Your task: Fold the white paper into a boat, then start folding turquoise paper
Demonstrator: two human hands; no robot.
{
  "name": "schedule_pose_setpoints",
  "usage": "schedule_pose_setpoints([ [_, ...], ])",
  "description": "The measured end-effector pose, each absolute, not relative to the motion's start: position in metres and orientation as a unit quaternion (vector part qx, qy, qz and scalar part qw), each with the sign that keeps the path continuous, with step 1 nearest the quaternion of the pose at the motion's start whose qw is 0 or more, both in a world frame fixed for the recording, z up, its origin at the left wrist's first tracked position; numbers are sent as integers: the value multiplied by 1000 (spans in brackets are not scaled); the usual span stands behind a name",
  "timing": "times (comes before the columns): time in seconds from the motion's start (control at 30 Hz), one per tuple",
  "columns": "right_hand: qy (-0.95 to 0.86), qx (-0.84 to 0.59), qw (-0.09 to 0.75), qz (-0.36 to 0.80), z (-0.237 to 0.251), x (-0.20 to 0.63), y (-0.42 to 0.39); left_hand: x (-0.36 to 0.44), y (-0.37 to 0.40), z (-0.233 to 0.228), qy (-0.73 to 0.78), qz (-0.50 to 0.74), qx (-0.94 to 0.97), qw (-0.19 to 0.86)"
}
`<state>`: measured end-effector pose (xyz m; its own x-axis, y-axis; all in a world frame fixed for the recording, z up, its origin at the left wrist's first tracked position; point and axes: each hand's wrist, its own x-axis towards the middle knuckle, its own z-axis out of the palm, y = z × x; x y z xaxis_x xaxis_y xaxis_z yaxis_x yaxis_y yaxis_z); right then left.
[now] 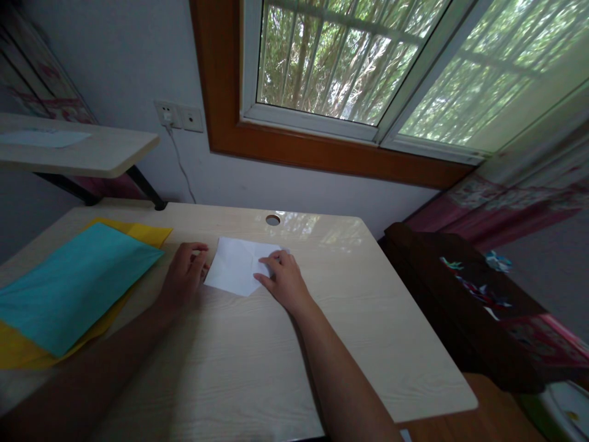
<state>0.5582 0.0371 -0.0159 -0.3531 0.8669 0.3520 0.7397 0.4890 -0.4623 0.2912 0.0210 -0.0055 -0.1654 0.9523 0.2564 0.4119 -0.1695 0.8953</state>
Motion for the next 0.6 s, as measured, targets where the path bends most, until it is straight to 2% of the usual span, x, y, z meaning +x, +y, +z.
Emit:
schedule_pose_setpoints([
  [0.37,-835,-478,251,107,-13,557,34,296,16,-2,458,540,616,346],
  [0.6,-853,-448,245,104,-15,555,33,298,17,-10,372,473,764,232],
])
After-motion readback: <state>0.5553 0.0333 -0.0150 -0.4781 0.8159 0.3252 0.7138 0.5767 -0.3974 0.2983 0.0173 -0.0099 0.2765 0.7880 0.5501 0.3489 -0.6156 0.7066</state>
